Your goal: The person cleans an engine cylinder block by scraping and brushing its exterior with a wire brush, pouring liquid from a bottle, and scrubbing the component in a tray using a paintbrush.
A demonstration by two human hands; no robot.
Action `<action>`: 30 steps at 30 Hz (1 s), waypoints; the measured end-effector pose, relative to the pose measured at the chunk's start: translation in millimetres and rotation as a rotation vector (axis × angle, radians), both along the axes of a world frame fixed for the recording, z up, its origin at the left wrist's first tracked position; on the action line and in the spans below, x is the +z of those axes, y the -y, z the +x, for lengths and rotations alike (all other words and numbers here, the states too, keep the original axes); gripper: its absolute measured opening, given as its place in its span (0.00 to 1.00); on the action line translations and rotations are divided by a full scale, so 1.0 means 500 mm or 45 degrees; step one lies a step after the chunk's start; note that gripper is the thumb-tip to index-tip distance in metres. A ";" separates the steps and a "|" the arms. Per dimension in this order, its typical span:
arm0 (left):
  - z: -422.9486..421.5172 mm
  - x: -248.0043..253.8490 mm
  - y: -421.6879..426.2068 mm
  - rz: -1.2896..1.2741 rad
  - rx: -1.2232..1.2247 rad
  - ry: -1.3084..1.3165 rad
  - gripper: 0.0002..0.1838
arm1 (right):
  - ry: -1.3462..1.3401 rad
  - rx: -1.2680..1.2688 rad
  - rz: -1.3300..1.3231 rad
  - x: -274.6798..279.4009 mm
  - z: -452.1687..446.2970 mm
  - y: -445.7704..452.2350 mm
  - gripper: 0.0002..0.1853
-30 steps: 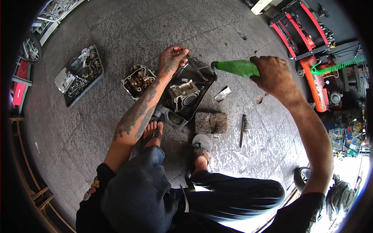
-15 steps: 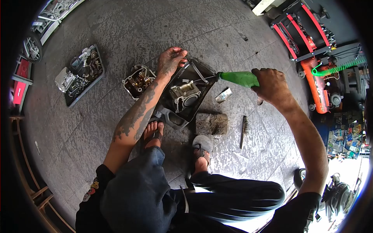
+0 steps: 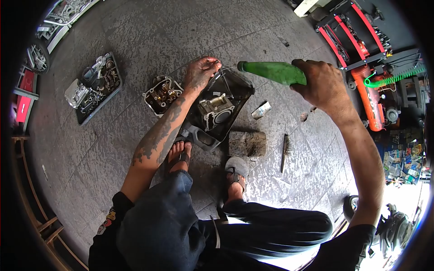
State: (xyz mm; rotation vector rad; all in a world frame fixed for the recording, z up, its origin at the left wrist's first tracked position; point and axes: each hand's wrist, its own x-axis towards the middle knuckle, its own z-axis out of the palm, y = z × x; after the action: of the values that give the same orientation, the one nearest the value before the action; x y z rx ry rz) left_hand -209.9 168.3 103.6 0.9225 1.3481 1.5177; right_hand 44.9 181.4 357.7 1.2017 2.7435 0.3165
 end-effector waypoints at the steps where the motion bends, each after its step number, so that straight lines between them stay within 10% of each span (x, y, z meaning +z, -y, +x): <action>1: 0.002 0.000 0.000 0.006 -0.011 -0.038 0.11 | -0.001 0.003 0.002 0.002 -0.003 -0.001 0.16; 30: 0.021 0.013 0.005 0.087 -0.068 -0.007 0.07 | 0.046 -0.111 -0.046 -0.039 0.026 -0.003 0.18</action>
State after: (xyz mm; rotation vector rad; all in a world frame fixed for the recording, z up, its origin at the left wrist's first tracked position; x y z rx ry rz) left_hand -199.6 166.0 110.1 0.9986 1.2726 1.5294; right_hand 58.1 183.0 338.3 1.2884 2.6454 0.2753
